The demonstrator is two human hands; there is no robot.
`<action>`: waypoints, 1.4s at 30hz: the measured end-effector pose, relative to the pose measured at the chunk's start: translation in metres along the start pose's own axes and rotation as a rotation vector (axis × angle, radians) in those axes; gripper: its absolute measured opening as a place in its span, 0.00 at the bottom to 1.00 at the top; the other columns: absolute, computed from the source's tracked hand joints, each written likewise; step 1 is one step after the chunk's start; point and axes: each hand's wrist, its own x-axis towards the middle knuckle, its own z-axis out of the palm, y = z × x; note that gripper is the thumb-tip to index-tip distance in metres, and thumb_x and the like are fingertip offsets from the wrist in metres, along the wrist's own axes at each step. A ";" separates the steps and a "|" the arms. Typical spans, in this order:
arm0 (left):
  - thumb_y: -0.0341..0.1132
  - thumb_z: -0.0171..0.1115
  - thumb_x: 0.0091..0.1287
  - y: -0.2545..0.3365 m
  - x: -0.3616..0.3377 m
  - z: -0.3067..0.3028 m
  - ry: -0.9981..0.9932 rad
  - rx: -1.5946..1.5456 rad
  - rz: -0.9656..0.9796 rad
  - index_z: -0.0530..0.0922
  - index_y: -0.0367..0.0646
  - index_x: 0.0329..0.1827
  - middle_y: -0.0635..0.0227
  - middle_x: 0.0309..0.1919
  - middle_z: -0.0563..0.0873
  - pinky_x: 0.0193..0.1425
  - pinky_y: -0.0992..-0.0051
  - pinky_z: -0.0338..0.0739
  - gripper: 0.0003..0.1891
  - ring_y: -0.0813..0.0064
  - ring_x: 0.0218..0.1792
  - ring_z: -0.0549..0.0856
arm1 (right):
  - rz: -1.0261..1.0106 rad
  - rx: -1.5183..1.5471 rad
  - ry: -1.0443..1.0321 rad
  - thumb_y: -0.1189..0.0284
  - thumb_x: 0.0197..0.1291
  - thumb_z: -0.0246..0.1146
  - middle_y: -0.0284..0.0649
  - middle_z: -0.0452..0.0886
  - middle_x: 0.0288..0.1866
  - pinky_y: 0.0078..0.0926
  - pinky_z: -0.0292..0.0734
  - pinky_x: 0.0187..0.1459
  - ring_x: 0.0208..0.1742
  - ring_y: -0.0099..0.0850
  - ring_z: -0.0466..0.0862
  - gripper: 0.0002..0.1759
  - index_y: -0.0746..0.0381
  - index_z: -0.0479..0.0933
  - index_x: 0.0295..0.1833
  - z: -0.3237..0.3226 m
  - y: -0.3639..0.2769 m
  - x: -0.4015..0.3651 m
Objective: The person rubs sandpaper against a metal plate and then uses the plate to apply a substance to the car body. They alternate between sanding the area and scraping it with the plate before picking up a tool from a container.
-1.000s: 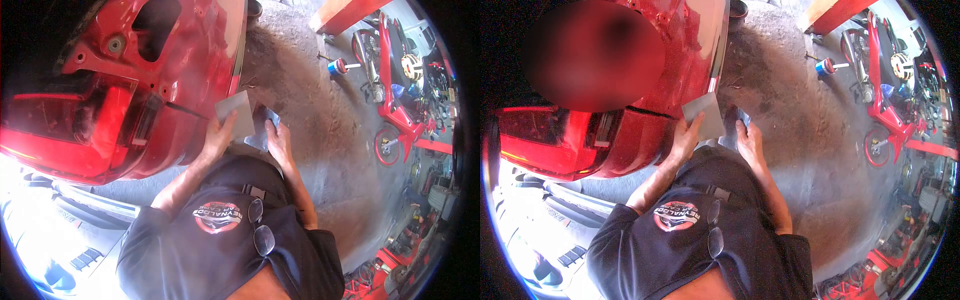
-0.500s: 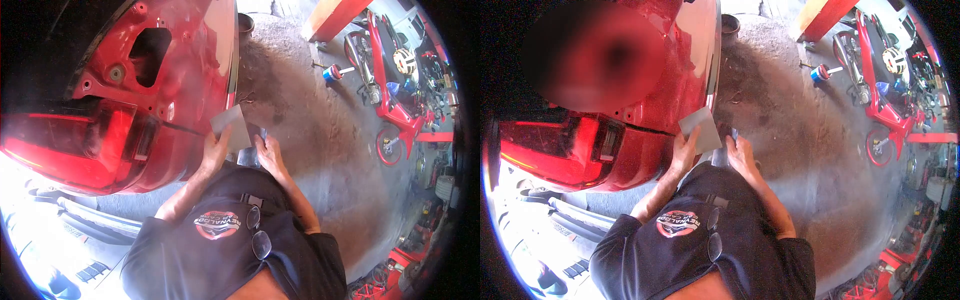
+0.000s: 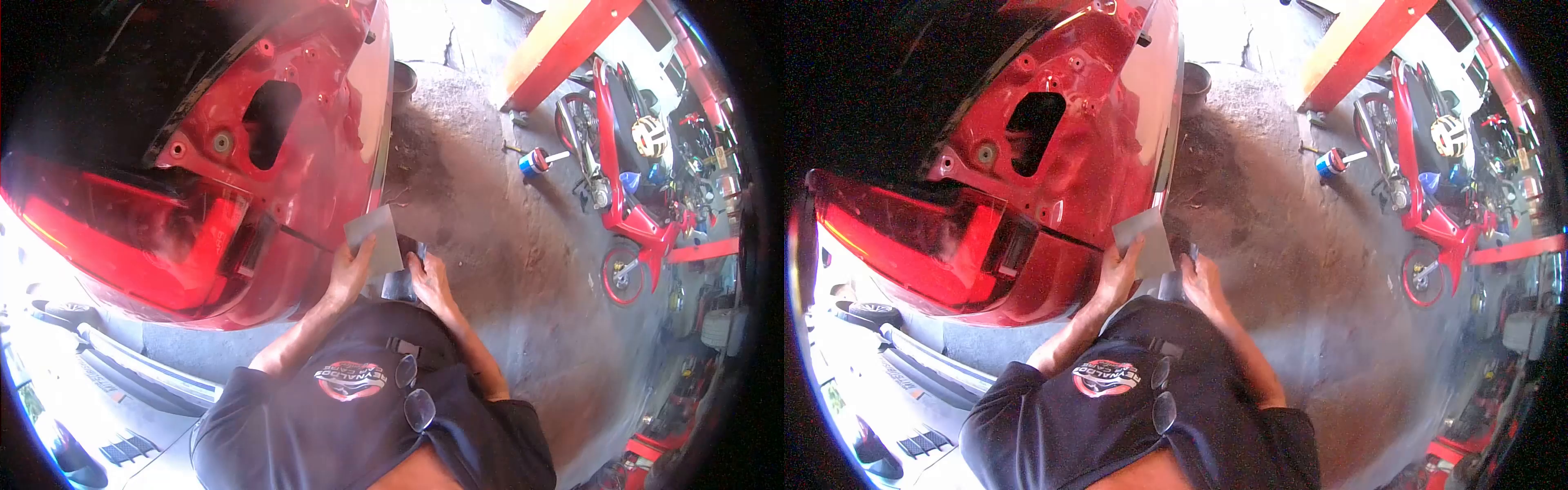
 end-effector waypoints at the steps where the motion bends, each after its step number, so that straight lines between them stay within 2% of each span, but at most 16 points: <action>1: 0.43 0.57 0.75 -0.001 0.001 0.000 0.009 -0.005 0.006 0.78 0.37 0.56 0.68 0.42 0.86 0.42 0.75 0.77 0.18 0.81 0.42 0.82 | 0.030 -0.025 -0.015 0.68 0.69 0.57 0.63 0.81 0.36 0.46 0.75 0.38 0.43 0.60 0.83 0.12 0.67 0.79 0.47 0.001 0.006 0.002; 4: 0.44 0.58 0.75 -0.004 0.003 -0.001 0.038 -0.014 0.011 0.78 0.37 0.55 0.69 0.41 0.85 0.39 0.75 0.76 0.18 0.82 0.40 0.82 | -0.031 -0.050 0.036 0.67 0.70 0.57 0.60 0.81 0.31 0.44 0.75 0.36 0.37 0.54 0.85 0.13 0.67 0.79 0.47 0.004 0.016 0.005; 10: 0.44 0.59 0.74 -0.002 0.002 0.000 0.099 -0.012 -0.038 0.79 0.38 0.55 0.69 0.41 0.86 0.39 0.77 0.76 0.18 0.82 0.40 0.82 | 0.142 -0.102 0.138 0.63 0.72 0.57 0.47 0.79 0.26 0.37 0.74 0.34 0.28 0.36 0.79 0.17 0.68 0.78 0.43 -0.026 0.019 0.013; 13: 0.42 0.60 0.74 -0.012 0.005 0.005 0.076 -0.002 -0.004 0.79 0.38 0.57 0.69 0.42 0.87 0.44 0.76 0.77 0.17 0.81 0.42 0.82 | -0.050 0.006 0.352 0.64 0.72 0.57 0.44 0.81 0.30 0.35 0.73 0.35 0.31 0.34 0.79 0.15 0.67 0.77 0.42 -0.038 -0.006 0.011; 15: 0.42 0.60 0.74 -0.032 0.018 0.013 0.039 0.030 0.073 0.79 0.38 0.58 0.69 0.42 0.87 0.47 0.75 0.77 0.17 0.80 0.43 0.83 | -0.223 -0.055 0.319 0.70 0.71 0.58 0.47 0.80 0.37 0.37 0.75 0.36 0.33 0.41 0.81 0.10 0.66 0.77 0.44 -0.042 -0.047 0.008; 17: 0.42 0.59 0.74 -0.019 0.017 0.031 -0.042 -0.019 0.089 0.75 0.38 0.63 0.65 0.51 0.84 0.59 0.74 0.74 0.21 0.77 0.53 0.80 | -0.394 -0.233 0.300 0.72 0.69 0.58 0.48 0.79 0.39 0.40 0.77 0.36 0.34 0.46 0.82 0.08 0.66 0.77 0.45 -0.040 -0.066 0.005; 19: 0.42 0.57 0.75 -0.011 0.021 0.048 -0.142 -0.145 0.117 0.71 0.38 0.68 0.63 0.58 0.81 0.65 0.73 0.71 0.23 0.76 0.59 0.78 | -0.401 -0.273 0.326 0.73 0.68 0.58 0.49 0.79 0.42 0.43 0.78 0.35 0.35 0.50 0.84 0.09 0.65 0.77 0.48 -0.032 -0.076 0.002; 20: 0.49 0.52 0.77 -0.004 0.019 0.055 -0.268 -0.332 0.038 0.60 0.40 0.75 0.59 0.67 0.73 0.72 0.70 0.64 0.30 0.72 0.67 0.71 | -0.403 -0.287 0.301 0.74 0.68 0.58 0.49 0.79 0.42 0.43 0.79 0.36 0.36 0.50 0.83 0.08 0.66 0.76 0.49 -0.030 -0.079 -0.002; 23: 0.58 0.44 0.77 0.008 0.032 0.068 -0.326 -0.233 0.170 0.52 0.43 0.78 0.55 0.70 0.69 0.73 0.64 0.61 0.35 0.67 0.69 0.69 | -0.481 -0.233 0.250 0.76 0.66 0.60 0.50 0.79 0.44 0.42 0.79 0.36 0.37 0.50 0.83 0.09 0.65 0.76 0.50 -0.035 -0.082 -0.016; 24: 0.71 0.37 0.71 0.014 0.038 0.069 -0.410 -0.193 0.201 0.46 0.46 0.81 0.52 0.73 0.65 0.77 0.58 0.57 0.46 0.61 0.71 0.68 | -0.521 -0.201 0.234 0.76 0.65 0.61 0.51 0.79 0.44 0.42 0.79 0.36 0.37 0.51 0.84 0.09 0.64 0.76 0.50 -0.038 -0.083 -0.019; 28: 0.70 0.32 0.72 0.020 0.041 0.080 -0.363 -0.189 0.332 0.45 0.48 0.82 0.56 0.75 0.63 0.78 0.59 0.53 0.44 0.61 0.75 0.61 | -0.532 -0.056 0.172 0.77 0.63 0.62 0.53 0.80 0.44 0.40 0.79 0.42 0.41 0.52 0.83 0.12 0.66 0.77 0.52 -0.044 -0.083 -0.021; 31: 0.69 0.28 0.73 0.001 0.035 0.089 -0.419 -0.176 0.143 0.46 0.51 0.82 0.54 0.75 0.63 0.78 0.62 0.53 0.42 0.60 0.76 0.61 | -0.406 -0.030 0.195 0.76 0.65 0.61 0.54 0.81 0.43 0.40 0.78 0.44 0.42 0.53 0.83 0.16 0.67 0.77 0.57 -0.052 -0.079 -0.019; 32: 0.69 0.27 0.73 -0.002 0.031 0.089 -0.426 -0.201 0.100 0.47 0.50 0.82 0.52 0.75 0.63 0.78 0.62 0.53 0.42 0.60 0.75 0.61 | -0.372 -0.032 0.174 0.72 0.67 0.60 0.52 0.83 0.45 0.35 0.79 0.45 0.44 0.46 0.85 0.16 0.69 0.78 0.56 -0.053 -0.073 -0.021; 36: 0.70 0.26 0.73 -0.005 0.034 0.085 -0.400 -0.160 0.152 0.45 0.50 0.82 0.48 0.74 0.63 0.77 0.60 0.55 0.43 0.59 0.73 0.64 | -0.367 -0.036 0.109 0.73 0.68 0.60 0.53 0.83 0.44 0.35 0.79 0.46 0.43 0.46 0.85 0.15 0.68 0.78 0.56 -0.047 -0.069 -0.025; 39: 0.73 0.24 0.70 0.005 0.044 0.085 -0.253 -0.134 0.248 0.51 0.44 0.80 0.57 0.66 0.74 0.73 0.62 0.61 0.47 0.65 0.65 0.73 | -0.357 0.069 0.075 0.75 0.68 0.59 0.55 0.82 0.43 0.37 0.79 0.44 0.42 0.50 0.85 0.15 0.67 0.77 0.58 -0.041 -0.080 -0.029; 42: 0.74 0.23 0.70 0.007 0.036 0.081 -0.235 -0.096 0.225 0.58 0.38 0.76 0.56 0.66 0.74 0.73 0.63 0.61 0.49 0.66 0.64 0.73 | -0.365 0.059 0.093 0.76 0.68 0.58 0.55 0.83 0.42 0.35 0.80 0.45 0.42 0.47 0.87 0.14 0.69 0.75 0.57 -0.033 -0.074 -0.029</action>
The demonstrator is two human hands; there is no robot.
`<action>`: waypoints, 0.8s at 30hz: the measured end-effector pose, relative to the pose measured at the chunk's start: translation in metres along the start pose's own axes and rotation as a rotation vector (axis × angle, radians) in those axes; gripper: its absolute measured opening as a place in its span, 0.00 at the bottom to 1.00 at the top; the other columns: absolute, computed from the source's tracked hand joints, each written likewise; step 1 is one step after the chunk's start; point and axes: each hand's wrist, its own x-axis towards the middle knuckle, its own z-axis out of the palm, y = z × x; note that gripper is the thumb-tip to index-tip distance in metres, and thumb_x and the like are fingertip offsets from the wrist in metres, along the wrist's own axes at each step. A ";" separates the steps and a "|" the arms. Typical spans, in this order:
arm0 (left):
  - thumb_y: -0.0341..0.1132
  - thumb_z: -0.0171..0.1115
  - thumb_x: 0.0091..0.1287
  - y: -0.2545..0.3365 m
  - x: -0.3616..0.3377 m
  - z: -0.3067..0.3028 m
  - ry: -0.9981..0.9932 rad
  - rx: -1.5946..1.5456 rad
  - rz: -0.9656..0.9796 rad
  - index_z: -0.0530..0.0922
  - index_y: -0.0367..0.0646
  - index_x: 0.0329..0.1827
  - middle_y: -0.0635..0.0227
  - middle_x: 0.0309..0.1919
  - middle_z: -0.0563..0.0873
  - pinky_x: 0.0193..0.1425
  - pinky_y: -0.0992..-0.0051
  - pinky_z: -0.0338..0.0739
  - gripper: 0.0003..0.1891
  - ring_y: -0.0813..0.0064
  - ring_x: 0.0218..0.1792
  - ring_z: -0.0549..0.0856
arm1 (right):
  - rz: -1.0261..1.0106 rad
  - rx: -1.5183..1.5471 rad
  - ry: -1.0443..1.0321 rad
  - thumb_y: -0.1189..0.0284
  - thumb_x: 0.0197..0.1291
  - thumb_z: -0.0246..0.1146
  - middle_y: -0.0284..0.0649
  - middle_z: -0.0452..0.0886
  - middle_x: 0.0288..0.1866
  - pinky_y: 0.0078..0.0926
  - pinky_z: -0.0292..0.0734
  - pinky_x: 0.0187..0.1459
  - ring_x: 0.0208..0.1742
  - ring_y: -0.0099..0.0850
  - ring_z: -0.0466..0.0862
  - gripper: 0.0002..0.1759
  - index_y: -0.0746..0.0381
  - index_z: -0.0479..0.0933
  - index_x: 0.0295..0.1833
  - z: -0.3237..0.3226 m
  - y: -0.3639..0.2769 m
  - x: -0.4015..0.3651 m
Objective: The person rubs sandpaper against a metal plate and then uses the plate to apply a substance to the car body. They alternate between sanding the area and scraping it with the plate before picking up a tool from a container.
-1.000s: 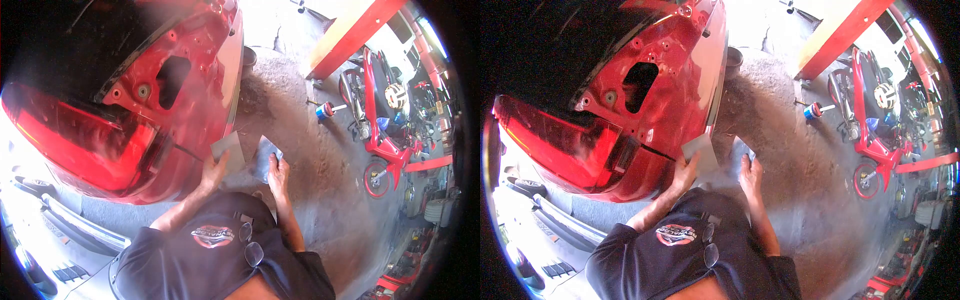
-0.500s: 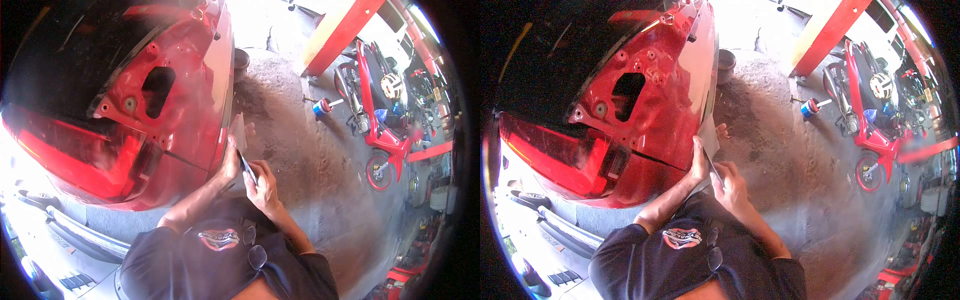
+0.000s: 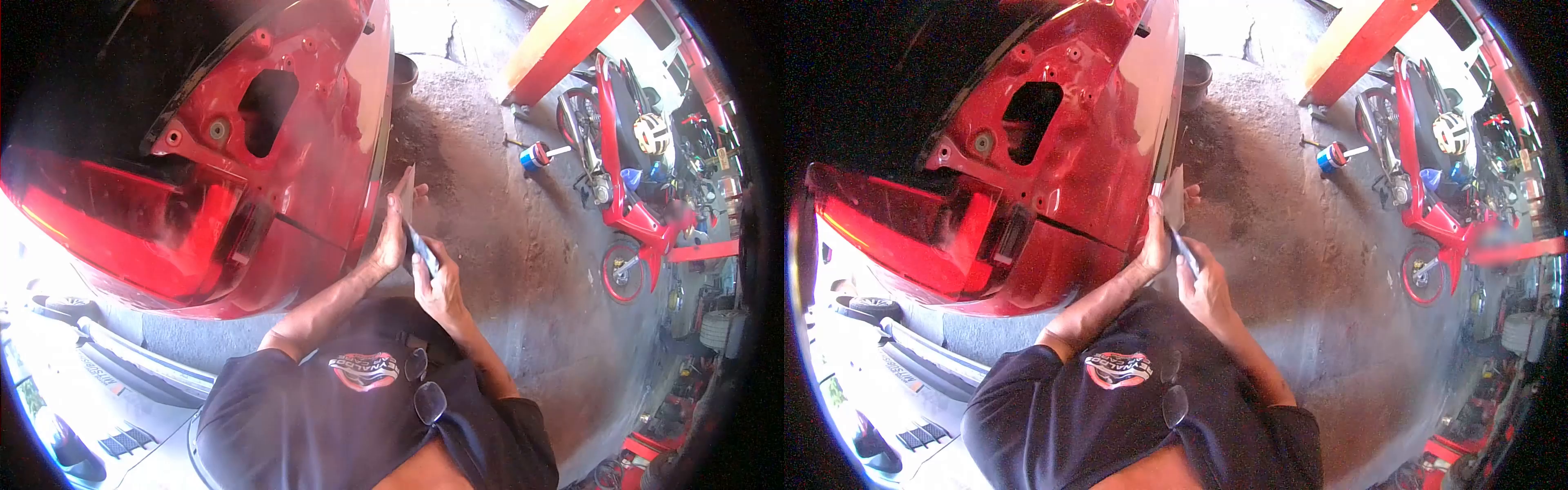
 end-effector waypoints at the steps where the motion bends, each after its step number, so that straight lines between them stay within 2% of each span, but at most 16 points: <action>1: 0.74 0.23 0.70 -0.003 -0.002 -0.004 -0.013 0.024 -0.007 0.60 0.37 0.75 0.56 0.65 0.74 0.73 0.63 0.61 0.49 0.66 0.63 0.73 | 0.009 -0.010 0.025 0.76 0.68 0.58 0.55 0.83 0.42 0.35 0.80 0.45 0.43 0.47 0.87 0.14 0.69 0.75 0.57 0.003 0.004 0.000; 2: 0.71 0.24 0.72 -0.015 -0.006 -0.014 -0.110 -0.095 -0.138 0.50 0.44 0.81 0.57 0.72 0.65 0.76 0.63 0.58 0.45 0.64 0.72 0.65 | 0.015 -0.020 0.051 0.76 0.68 0.58 0.55 0.83 0.42 0.36 0.80 0.45 0.43 0.47 0.87 0.14 0.69 0.75 0.56 0.005 0.005 0.001; 5: 0.68 0.22 0.74 -0.024 -0.019 -0.020 -0.190 -0.169 -0.245 0.53 0.38 0.79 0.58 0.73 0.65 0.77 0.66 0.58 0.45 0.66 0.73 0.64 | -0.011 -0.122 0.139 0.76 0.68 0.57 0.56 0.84 0.43 0.36 0.81 0.45 0.44 0.49 0.87 0.14 0.69 0.75 0.56 0.013 0.023 0.008; 6: 0.66 0.21 0.75 -0.023 -0.025 -0.017 -0.152 0.022 -0.169 0.56 0.35 0.77 0.58 0.73 0.64 0.78 0.67 0.56 0.44 0.66 0.74 0.63 | 0.026 -0.181 0.146 0.76 0.67 0.57 0.57 0.84 0.44 0.37 0.81 0.45 0.44 0.49 0.87 0.14 0.69 0.75 0.56 0.010 0.028 0.014; 7: 0.66 0.20 0.75 -0.005 -0.033 0.001 -0.003 0.039 -0.243 0.58 0.34 0.76 0.57 0.74 0.65 0.79 0.66 0.54 0.45 0.64 0.74 0.64 | 0.066 -0.239 0.152 0.77 0.67 0.58 0.57 0.84 0.44 0.37 0.81 0.45 0.45 0.49 0.87 0.14 0.69 0.75 0.56 0.005 0.032 0.022; 8: 0.66 0.19 0.75 -0.027 -0.026 -0.008 -0.029 0.046 -0.224 0.58 0.34 0.76 0.56 0.73 0.65 0.79 0.66 0.53 0.45 0.63 0.74 0.64 | 0.043 -0.206 0.167 0.77 0.66 0.58 0.57 0.84 0.43 0.39 0.81 0.44 0.44 0.50 0.87 0.14 0.68 0.76 0.56 0.000 0.035 0.034; 9: 0.67 0.18 0.74 -0.047 -0.014 -0.018 -0.057 0.054 -0.203 0.58 0.33 0.76 0.55 0.73 0.66 0.80 0.66 0.52 0.46 0.62 0.74 0.64 | 0.166 -0.211 0.112 0.76 0.66 0.58 0.57 0.84 0.42 0.40 0.81 0.42 0.43 0.52 0.87 0.14 0.66 0.76 0.55 -0.006 0.031 0.039; 11: 0.71 0.23 0.72 -0.019 0.005 -0.016 -0.106 -0.164 -0.152 0.55 0.42 0.78 0.56 0.67 0.73 0.74 0.59 0.64 0.45 0.62 0.67 0.73 | -0.106 -0.270 0.088 0.74 0.68 0.58 0.57 0.84 0.43 0.39 0.81 0.44 0.44 0.50 0.87 0.14 0.68 0.77 0.56 0.003 0.017 0.026; 13: 0.74 0.27 0.70 -0.004 0.014 -0.011 -0.065 -0.116 -0.055 0.58 0.42 0.77 0.54 0.62 0.77 0.70 0.62 0.69 0.47 0.60 0.61 0.78 | -0.066 -0.269 -0.018 0.75 0.66 0.59 0.56 0.84 0.43 0.37 0.81 0.44 0.44 0.47 0.88 0.17 0.67 0.77 0.59 0.004 -0.002 0.011; 15: 0.68 0.35 0.74 -0.013 0.006 -0.003 -0.184 -0.024 -0.211 0.61 0.41 0.75 0.54 0.61 0.78 0.70 0.61 0.68 0.41 0.61 0.61 0.78 | -0.082 -0.300 0.168 0.75 0.64 0.59 0.55 0.84 0.40 0.41 0.81 0.41 0.40 0.50 0.87 0.16 0.64 0.77 0.58 -0.009 0.015 0.025; 16: 0.58 0.44 0.78 -0.011 -0.008 0.014 -0.157 0.041 -0.306 0.64 0.39 0.73 0.54 0.62 0.78 0.72 0.61 0.67 0.33 0.62 0.63 0.77 | 0.000 -0.359 0.206 0.76 0.65 0.58 0.55 0.84 0.40 0.41 0.80 0.39 0.38 0.50 0.86 0.15 0.64 0.78 0.56 -0.025 0.032 0.037; 17: 0.42 0.53 0.78 0.003 -0.012 0.017 -0.175 0.460 -0.457 0.64 0.46 0.74 0.57 0.62 0.78 0.63 0.62 0.74 0.25 0.67 0.61 0.78 | 0.074 -0.398 0.201 0.74 0.68 0.58 0.56 0.84 0.39 0.41 0.80 0.38 0.35 0.50 0.86 0.13 0.65 0.79 0.54 -0.050 0.021 0.052; 19: 0.36 0.56 0.74 -0.030 -0.019 0.017 -0.227 0.930 0.474 0.72 0.45 0.68 0.53 0.55 0.83 0.60 0.62 0.77 0.20 0.59 0.56 0.83 | 0.281 -0.253 0.237 0.64 0.73 0.55 0.55 0.85 0.41 0.41 0.79 0.40 0.38 0.50 0.86 0.17 0.67 0.78 0.53 -0.089 0.055 0.058; 21: 0.33 0.57 0.73 -0.005 -0.014 0.032 -0.303 0.875 0.386 0.76 0.43 0.65 0.54 0.51 0.84 0.60 0.62 0.78 0.18 0.56 0.53 0.84 | 0.235 -0.448 0.363 0.62 0.73 0.55 0.54 0.85 0.42 0.42 0.79 0.43 0.41 0.48 0.86 0.19 0.66 0.76 0.56 -0.109 0.035 0.057; 22: 0.32 0.58 0.72 0.003 -0.012 0.038 -0.336 0.848 0.339 0.77 0.42 0.63 0.55 0.50 0.85 0.60 0.62 0.78 0.18 0.55 0.52 0.84 | 0.313 -0.351 0.382 0.62 0.73 0.55 0.54 0.85 0.42 0.42 0.78 0.44 0.41 0.48 0.86 0.19 0.66 0.75 0.58 -0.110 0.038 0.052; 24: 0.33 0.57 0.72 -0.009 -0.001 0.047 -0.338 0.838 0.487 0.79 0.41 0.61 0.55 0.48 0.86 0.54 0.63 0.80 0.16 0.57 0.49 0.85 | 0.454 -0.155 0.421 0.62 0.73 0.55 0.54 0.85 0.43 0.42 0.78 0.46 0.42 0.46 0.86 0.20 0.66 0.74 0.60 -0.106 0.054 0.042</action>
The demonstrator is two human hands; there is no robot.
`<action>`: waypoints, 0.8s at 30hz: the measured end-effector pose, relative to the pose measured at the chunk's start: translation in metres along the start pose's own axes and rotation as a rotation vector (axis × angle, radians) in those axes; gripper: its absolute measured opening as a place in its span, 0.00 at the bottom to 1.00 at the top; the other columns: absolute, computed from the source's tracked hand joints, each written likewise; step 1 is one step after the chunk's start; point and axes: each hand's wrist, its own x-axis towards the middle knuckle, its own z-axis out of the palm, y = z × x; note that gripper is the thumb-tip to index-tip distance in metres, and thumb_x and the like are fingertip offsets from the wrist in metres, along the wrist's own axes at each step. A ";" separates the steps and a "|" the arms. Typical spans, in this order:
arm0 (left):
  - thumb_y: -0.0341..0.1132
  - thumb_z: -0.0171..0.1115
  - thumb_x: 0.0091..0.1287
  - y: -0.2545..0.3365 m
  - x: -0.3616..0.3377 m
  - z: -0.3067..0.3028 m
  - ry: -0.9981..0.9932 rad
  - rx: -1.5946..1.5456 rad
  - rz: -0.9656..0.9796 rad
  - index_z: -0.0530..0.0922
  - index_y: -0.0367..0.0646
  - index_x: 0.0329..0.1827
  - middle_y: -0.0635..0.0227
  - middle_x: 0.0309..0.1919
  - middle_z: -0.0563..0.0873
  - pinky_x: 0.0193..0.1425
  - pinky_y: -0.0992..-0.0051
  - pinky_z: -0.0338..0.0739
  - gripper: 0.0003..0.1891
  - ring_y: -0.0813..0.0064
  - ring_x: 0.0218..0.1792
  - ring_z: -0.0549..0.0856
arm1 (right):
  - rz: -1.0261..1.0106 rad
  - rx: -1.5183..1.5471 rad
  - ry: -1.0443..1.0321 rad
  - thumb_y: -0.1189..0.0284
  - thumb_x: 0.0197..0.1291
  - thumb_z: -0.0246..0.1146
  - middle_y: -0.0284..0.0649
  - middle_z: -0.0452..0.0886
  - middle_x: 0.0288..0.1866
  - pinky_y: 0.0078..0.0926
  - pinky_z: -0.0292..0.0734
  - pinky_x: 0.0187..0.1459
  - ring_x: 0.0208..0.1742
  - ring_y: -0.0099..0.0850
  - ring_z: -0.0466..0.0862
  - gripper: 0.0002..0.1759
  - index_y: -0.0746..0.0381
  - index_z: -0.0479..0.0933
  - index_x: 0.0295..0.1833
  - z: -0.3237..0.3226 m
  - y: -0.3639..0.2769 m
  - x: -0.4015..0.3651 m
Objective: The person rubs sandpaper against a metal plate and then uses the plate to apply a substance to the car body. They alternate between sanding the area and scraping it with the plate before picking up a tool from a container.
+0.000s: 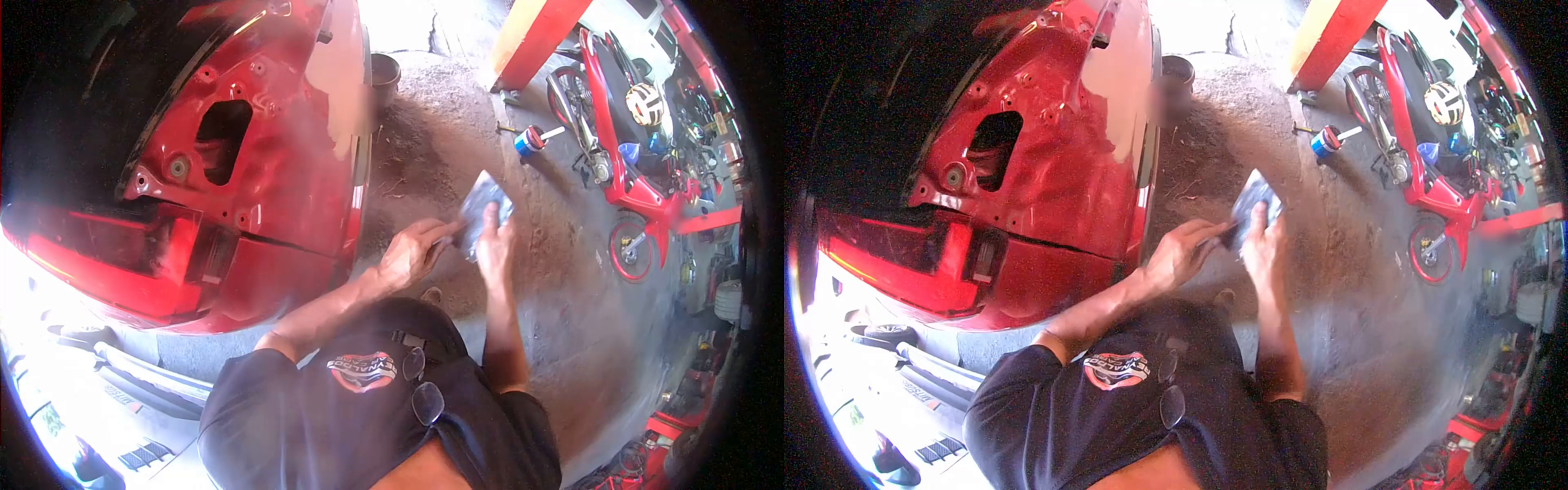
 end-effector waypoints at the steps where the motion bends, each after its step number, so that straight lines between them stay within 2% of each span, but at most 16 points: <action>1: 0.33 0.57 0.73 -0.004 0.008 0.005 0.033 0.013 0.065 0.80 0.40 0.59 0.54 0.47 0.86 0.51 0.63 0.81 0.15 0.59 0.47 0.86 | 0.022 0.073 -0.050 0.62 0.73 0.56 0.51 0.85 0.41 0.38 0.78 0.46 0.42 0.42 0.86 0.19 0.67 0.76 0.58 0.008 0.026 -0.003; 3: 0.35 0.57 0.73 0.004 0.035 -0.018 0.016 -0.016 -0.212 0.80 0.38 0.56 0.53 0.45 0.87 0.49 0.66 0.81 0.14 0.63 0.47 0.86 | -0.098 -0.061 -0.348 0.63 0.72 0.58 0.47 0.86 0.40 0.34 0.77 0.46 0.42 0.36 0.85 0.18 0.67 0.78 0.54 -0.010 0.008 -0.027; 4: 0.37 0.56 0.74 0.005 0.041 -0.025 0.028 -0.052 -0.523 0.81 0.35 0.51 0.51 0.46 0.87 0.50 0.66 0.81 0.13 0.65 0.47 0.87 | -0.198 0.178 -0.417 0.64 0.72 0.59 0.43 0.86 0.40 0.30 0.77 0.45 0.41 0.32 0.84 0.16 0.66 0.80 0.52 -0.012 0.034 -0.027; 5: 0.36 0.58 0.73 0.005 0.045 -0.031 -0.005 -0.036 -0.417 0.81 0.35 0.48 0.49 0.46 0.86 0.52 0.63 0.81 0.12 0.62 0.48 0.87 | -0.104 0.134 -0.353 0.66 0.72 0.58 0.42 0.87 0.42 0.29 0.80 0.44 0.40 0.31 0.86 0.15 0.66 0.80 0.52 -0.027 0.029 -0.020; 7: 0.34 0.61 0.71 0.020 0.038 -0.023 -0.045 -0.016 -0.023 0.81 0.36 0.49 0.50 0.46 0.86 0.53 0.62 0.81 0.11 0.58 0.49 0.87 | 0.204 0.704 -0.100 0.67 0.72 0.59 0.44 0.86 0.43 0.30 0.84 0.44 0.40 0.31 0.87 0.14 0.66 0.80 0.53 -0.048 0.017 0.007; 8: 0.31 0.63 0.69 0.022 0.032 -0.012 -0.103 -0.017 0.026 0.82 0.38 0.50 0.52 0.45 0.85 0.54 0.62 0.81 0.10 0.56 0.48 0.86 | 0.290 0.934 -0.099 0.67 0.71 0.60 0.45 0.86 0.44 0.32 0.87 0.43 0.40 0.31 0.88 0.14 0.66 0.79 0.53 -0.059 0.029 0.024; 12: 0.33 0.59 0.71 0.023 0.051 0.000 -0.004 0.007 0.012 0.82 0.42 0.55 0.54 0.43 0.86 0.52 0.63 0.80 0.12 0.57 0.46 0.86 | 0.425 0.592 -0.505 0.68 0.67 0.65 0.37 0.86 0.46 0.29 0.77 0.52 0.48 0.29 0.84 0.14 0.66 0.81 0.52 -0.068 0.044 -0.001; 15: 0.38 0.56 0.76 0.024 0.065 0.003 0.062 -0.259 -0.518 0.80 0.37 0.55 0.59 0.43 0.88 0.51 0.61 0.81 0.15 0.62 0.42 0.87 | 0.051 0.167 -0.240 0.68 0.69 0.61 0.45 0.87 0.42 0.33 0.80 0.42 0.39 0.32 0.87 0.14 0.67 0.79 0.52 -0.087 0.026 -0.007; 16: 0.40 0.57 0.76 0.038 0.071 0.010 0.129 -0.761 -0.903 0.80 0.39 0.55 0.61 0.43 0.88 0.49 0.66 0.82 0.15 0.67 0.39 0.86 | -0.225 -0.061 -0.025 0.70 0.69 0.61 0.47 0.84 0.37 0.34 0.82 0.38 0.33 0.37 0.86 0.13 0.67 0.79 0.52 -0.086 0.050 -0.004; 17: 0.41 0.58 0.75 0.055 0.079 0.022 0.183 -1.261 -1.272 0.80 0.41 0.55 0.64 0.43 0.87 0.47 0.71 0.84 0.15 0.71 0.37 0.85 | -0.466 -0.198 0.102 0.72 0.67 0.60 0.44 0.80 0.32 0.35 0.83 0.38 0.32 0.43 0.85 0.12 0.64 0.80 0.53 -0.094 0.005 -0.021; 18: 0.39 0.60 0.74 -0.048 0.033 0.055 -0.200 -1.974 -1.039 0.78 0.43 0.57 0.65 0.41 0.85 0.35 0.78 0.84 0.14 0.76 0.29 0.83 | -0.774 -0.210 0.010 0.70 0.68 0.60 0.47 0.79 0.31 0.38 0.80 0.35 0.31 0.45 0.83 0.10 0.65 0.80 0.48 -0.093 -0.009 -0.023; 19: 0.36 0.59 0.73 -0.021 0.035 0.057 -0.277 -1.925 -1.131 0.77 0.39 0.55 0.67 0.37 0.81 0.28 0.82 0.80 0.12 0.79 0.25 0.80 | -1.082 -0.224 -0.081 0.69 0.69 0.60 0.50 0.78 0.30 0.40 0.77 0.32 0.30 0.48 0.82 0.10 0.66 0.80 0.44 -0.094 -0.015 -0.018; 20: 0.32 0.58 0.73 0.009 0.038 0.057 -0.354 -1.876 -1.220 0.76 0.35 0.53 0.70 0.32 0.78 0.22 0.85 0.76 0.11 0.83 0.22 0.77 | -0.966 -0.300 -0.085 0.72 0.66 0.60 0.45 0.76 0.30 0.39 0.78 0.32 0.30 0.45 0.82 0.09 0.62 0.81 0.48 -0.091 0.030 -0.005; 21: 0.28 0.58 0.72 0.003 0.029 0.063 -0.574 -2.304 -1.207 0.75 0.31 0.51 0.72 0.28 0.76 0.20 0.88 0.73 0.10 0.85 0.21 0.76 | -0.851 -0.382 -0.092 0.76 0.63 0.61 0.40 0.74 0.30 0.38 0.79 0.33 0.30 0.41 0.81 0.13 0.58 0.81 0.53 -0.089 0.076 0.008; 23: 0.27 0.56 0.73 0.001 0.017 0.057 -0.551 -2.131 -1.148 0.75 0.30 0.51 0.74 0.27 0.74 0.18 0.88 0.71 0.10 0.86 0.21 0.76 | -0.447 -0.453 0.040 0.77 0.60 0.63 0.38 0.73 0.29 0.37 0.80 0.32 0.29 0.38 0.80 0.16 0.58 0.82 0.54 -0.099 0.107 0.030; 24: 0.27 0.55 0.73 -0.003 0.023 0.053 -0.541 -2.034 -1.108 0.75 0.29 0.51 0.74 0.26 0.74 0.17 0.88 0.70 0.10 0.87 0.21 0.75 | -0.398 -0.348 0.057 0.77 0.57 0.64 0.39 0.73 0.30 0.39 0.79 0.33 0.31 0.38 0.80 0.15 0.59 0.82 0.52 -0.105 0.110 0.021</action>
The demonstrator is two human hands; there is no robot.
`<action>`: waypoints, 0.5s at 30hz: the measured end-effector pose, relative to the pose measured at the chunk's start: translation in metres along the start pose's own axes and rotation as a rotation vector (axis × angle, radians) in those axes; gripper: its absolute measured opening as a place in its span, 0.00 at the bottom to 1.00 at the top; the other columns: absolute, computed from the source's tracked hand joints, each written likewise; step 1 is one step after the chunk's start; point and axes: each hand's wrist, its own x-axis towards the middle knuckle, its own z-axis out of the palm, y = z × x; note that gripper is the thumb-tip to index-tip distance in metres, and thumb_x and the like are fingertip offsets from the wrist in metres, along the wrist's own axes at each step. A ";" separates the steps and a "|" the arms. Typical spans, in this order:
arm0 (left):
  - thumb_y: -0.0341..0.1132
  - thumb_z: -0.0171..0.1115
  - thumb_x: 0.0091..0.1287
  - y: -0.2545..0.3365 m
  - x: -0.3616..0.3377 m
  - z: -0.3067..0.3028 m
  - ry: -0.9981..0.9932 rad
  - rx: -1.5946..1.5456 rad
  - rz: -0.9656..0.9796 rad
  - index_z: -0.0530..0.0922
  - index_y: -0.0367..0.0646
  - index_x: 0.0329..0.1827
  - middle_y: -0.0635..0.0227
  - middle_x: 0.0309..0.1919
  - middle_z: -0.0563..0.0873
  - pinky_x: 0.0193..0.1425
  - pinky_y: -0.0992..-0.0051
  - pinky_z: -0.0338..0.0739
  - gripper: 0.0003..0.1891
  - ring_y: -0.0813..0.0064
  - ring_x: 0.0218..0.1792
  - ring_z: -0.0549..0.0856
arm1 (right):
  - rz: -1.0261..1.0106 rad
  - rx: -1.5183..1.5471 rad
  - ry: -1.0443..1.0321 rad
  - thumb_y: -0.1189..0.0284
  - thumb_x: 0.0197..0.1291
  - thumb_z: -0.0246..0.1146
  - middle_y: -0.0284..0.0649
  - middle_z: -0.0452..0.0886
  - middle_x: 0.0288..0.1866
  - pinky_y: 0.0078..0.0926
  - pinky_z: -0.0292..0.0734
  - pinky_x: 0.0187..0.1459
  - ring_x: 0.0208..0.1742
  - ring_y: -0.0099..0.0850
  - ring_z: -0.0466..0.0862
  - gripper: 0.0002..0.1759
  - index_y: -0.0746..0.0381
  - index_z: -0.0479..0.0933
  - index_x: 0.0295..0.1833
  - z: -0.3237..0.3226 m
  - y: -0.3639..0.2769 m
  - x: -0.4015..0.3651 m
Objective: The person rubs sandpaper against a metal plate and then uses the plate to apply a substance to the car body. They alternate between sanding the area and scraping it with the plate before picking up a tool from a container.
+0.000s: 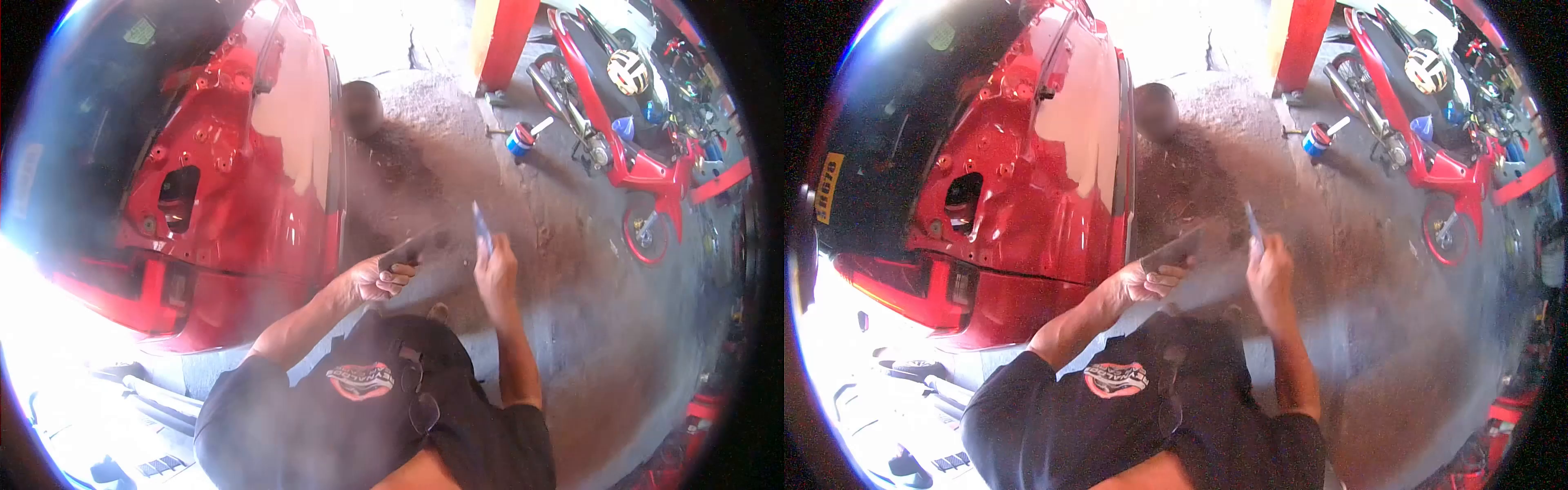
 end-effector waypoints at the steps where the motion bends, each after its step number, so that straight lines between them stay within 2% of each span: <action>1: 0.28 0.53 0.74 0.001 0.003 -0.005 0.100 -0.071 0.038 0.75 0.30 0.51 0.74 0.25 0.73 0.16 0.88 0.67 0.09 0.88 0.20 0.74 | -0.209 0.023 -0.027 0.77 0.58 0.63 0.41 0.74 0.31 0.41 0.79 0.34 0.32 0.40 0.81 0.14 0.59 0.81 0.51 -0.009 -0.015 -0.004; 3: 0.29 0.51 0.76 -0.003 0.011 -0.016 0.306 -0.218 0.093 0.74 0.32 0.49 0.75 0.23 0.72 0.13 0.89 0.63 0.08 0.89 0.18 0.72 | -0.606 0.060 -0.075 0.76 0.60 0.63 0.44 0.75 0.33 0.44 0.77 0.34 0.34 0.44 0.81 0.11 0.61 0.81 0.48 -0.021 -0.049 -0.013; 4: 0.38 0.53 0.77 -0.016 0.020 0.026 0.590 0.057 0.125 0.74 0.39 0.43 0.76 0.21 0.71 0.11 0.90 0.57 0.11 0.91 0.13 0.67 | -0.718 0.203 -0.073 0.75 0.60 0.62 0.45 0.75 0.33 0.43 0.77 0.35 0.35 0.45 0.80 0.09 0.61 0.80 0.46 -0.013 -0.048 -0.004; 7: 0.49 0.54 0.76 -0.027 0.017 0.020 0.192 0.170 -0.127 0.75 0.44 0.42 0.75 0.23 0.76 0.10 0.92 0.54 0.16 0.90 0.10 0.68 | -0.129 -0.064 -0.031 0.75 0.62 0.61 0.43 0.74 0.32 0.41 0.77 0.38 0.35 0.44 0.80 0.09 0.61 0.80 0.48 -0.001 0.023 0.000; 8: 0.57 0.57 0.72 -0.024 0.025 0.009 -0.142 -0.002 -0.230 0.77 0.48 0.49 0.67 0.34 0.83 0.23 0.85 0.75 0.21 0.80 0.25 0.84 | 0.079 -0.017 0.014 0.73 0.67 0.59 0.42 0.76 0.33 0.40 0.77 0.39 0.36 0.41 0.81 0.07 0.63 0.80 0.47 -0.009 0.023 0.002; 9: 0.58 0.57 0.71 -0.025 0.032 -0.003 0.029 0.065 -0.107 0.76 0.48 0.51 0.64 0.40 0.83 0.34 0.79 0.76 0.22 0.76 0.34 0.84 | 0.129 0.076 0.066 0.72 0.68 0.59 0.43 0.77 0.34 0.39 0.76 0.40 0.37 0.41 0.81 0.08 0.63 0.80 0.48 -0.013 0.019 0.006; 11: 0.59 0.59 0.69 -0.043 0.049 0.031 0.372 0.178 0.138 0.76 0.49 0.57 0.58 0.51 0.83 0.54 0.67 0.79 0.25 0.67 0.52 0.84 | 0.237 0.257 0.157 0.71 0.70 0.57 0.43 0.79 0.37 0.38 0.76 0.41 0.40 0.40 0.82 0.11 0.65 0.80 0.50 -0.025 -0.020 0.010; 12: 0.62 0.61 0.66 -0.043 0.061 0.040 0.204 0.163 0.134 0.76 0.50 0.59 0.57 0.61 0.79 0.72 0.57 0.64 0.29 0.62 0.66 0.74 | 0.116 0.348 0.250 0.71 0.71 0.57 0.46 0.80 0.42 0.35 0.76 0.44 0.44 0.39 0.83 0.14 0.66 0.79 0.56 -0.012 -0.028 0.009; 13: 0.62 0.61 0.66 -0.046 0.074 0.039 0.183 0.191 0.142 0.75 0.50 0.63 0.58 0.63 0.78 0.71 0.58 0.66 0.31 0.62 0.65 0.76 | -0.006 0.388 0.275 0.73 0.68 0.59 0.48 0.80 0.47 0.34 0.77 0.47 0.49 0.41 0.82 0.18 0.66 0.78 0.61 0.002 -0.031 0.008; 15: 0.60 0.63 0.65 -0.057 0.089 0.051 0.181 0.228 0.282 0.75 0.49 0.64 0.62 0.61 0.80 0.71 0.59 0.66 0.32 0.65 0.63 0.77 | -0.259 0.298 0.447 0.72 0.64 0.63 0.47 0.80 0.50 0.34 0.77 0.50 0.52 0.41 0.82 0.20 0.66 0.78 0.61 0.020 -0.038 0.016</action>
